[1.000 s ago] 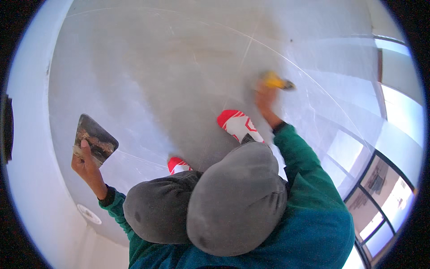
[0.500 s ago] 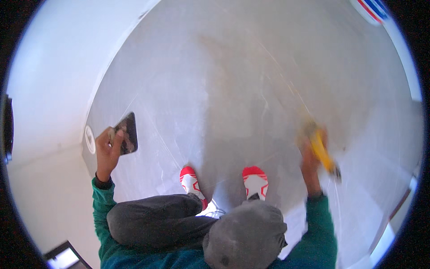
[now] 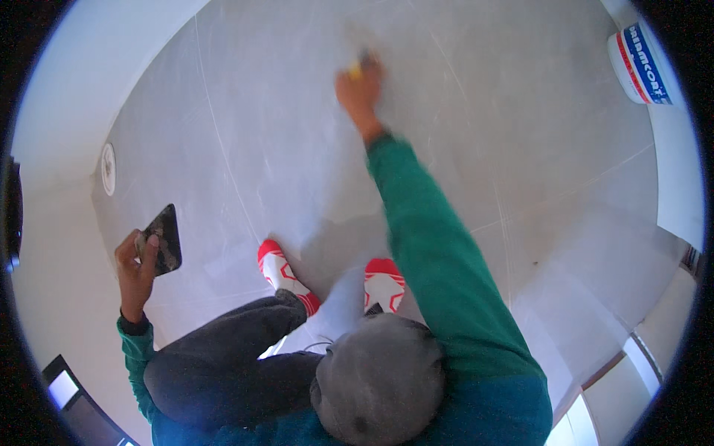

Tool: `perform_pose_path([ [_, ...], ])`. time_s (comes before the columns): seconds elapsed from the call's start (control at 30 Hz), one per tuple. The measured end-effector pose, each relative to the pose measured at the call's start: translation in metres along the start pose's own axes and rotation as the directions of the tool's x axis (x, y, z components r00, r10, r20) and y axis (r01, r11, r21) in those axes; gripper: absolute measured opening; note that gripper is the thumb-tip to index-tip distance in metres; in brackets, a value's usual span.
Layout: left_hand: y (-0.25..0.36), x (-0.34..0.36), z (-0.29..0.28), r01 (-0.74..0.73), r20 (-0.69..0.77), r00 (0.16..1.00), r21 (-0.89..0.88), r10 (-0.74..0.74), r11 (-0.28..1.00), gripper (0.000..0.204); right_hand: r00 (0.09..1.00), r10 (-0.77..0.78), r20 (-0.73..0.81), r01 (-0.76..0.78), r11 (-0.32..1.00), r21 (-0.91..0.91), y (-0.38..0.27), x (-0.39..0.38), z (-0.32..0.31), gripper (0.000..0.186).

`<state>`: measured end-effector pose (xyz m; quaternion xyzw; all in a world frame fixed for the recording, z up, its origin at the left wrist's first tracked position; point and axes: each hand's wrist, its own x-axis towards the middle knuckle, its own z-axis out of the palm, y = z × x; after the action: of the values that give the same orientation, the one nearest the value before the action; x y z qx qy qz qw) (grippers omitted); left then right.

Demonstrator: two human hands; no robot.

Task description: Applying sealant or grout to the joints and surface of floor tiles using a brush and a trowel.

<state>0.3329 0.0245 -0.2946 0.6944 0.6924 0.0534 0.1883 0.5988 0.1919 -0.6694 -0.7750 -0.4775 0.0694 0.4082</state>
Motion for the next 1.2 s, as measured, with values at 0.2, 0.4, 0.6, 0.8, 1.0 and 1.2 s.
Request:
perform_pose_path([
  [0.2, -0.047, -0.041, -0.017, 0.078, -0.067, 0.994, -0.045, -0.081, 0.996, 0.019, 0.692, -0.379, 0.614, 0.207, 0.92, 0.334, 0.005, 0.114, -0.107, 0.045],
  [0.4, -0.114, -0.108, -0.018, 0.481, -0.062, 0.856, -0.266, -0.513, 0.835, 0.031, 0.053, -0.061, 0.997, 0.317, 0.947, 0.041, 0.079, -0.114, -0.321, 0.036],
  [0.6, -0.104, -0.086, -0.012, 0.418, -0.034, 0.899, -0.229, -0.437, 0.879, 0.029, 0.129, -0.718, 0.683, 0.68, 0.566, 0.466, 0.019, -0.031, -0.144, 0.035],
  [0.8, -0.095, -0.078, -0.012, 0.393, -0.098, 0.899, -0.255, -0.428, 0.883, 0.03, 0.326, -0.792, 0.516, 0.902, 0.424, 0.081, -0.084, 0.058, -0.036, 0.017],
  [1.0, -0.143, -0.133, -0.022, 0.529, -0.155, 0.792, -0.309, -0.591, 0.79, 0.032, -0.342, -0.297, 0.892, 0.238, 0.891, 0.388, -0.058, -0.08, -0.184, 0.028],
  [1.2, -0.125, -0.107, -0.026, 0.456, -0.104, 0.847, -0.364, -0.522, 0.812, 0.033, 0.197, -0.772, 0.605, 0.857, 0.435, 0.277, -0.131, -0.007, 0.017, 0.026],
])
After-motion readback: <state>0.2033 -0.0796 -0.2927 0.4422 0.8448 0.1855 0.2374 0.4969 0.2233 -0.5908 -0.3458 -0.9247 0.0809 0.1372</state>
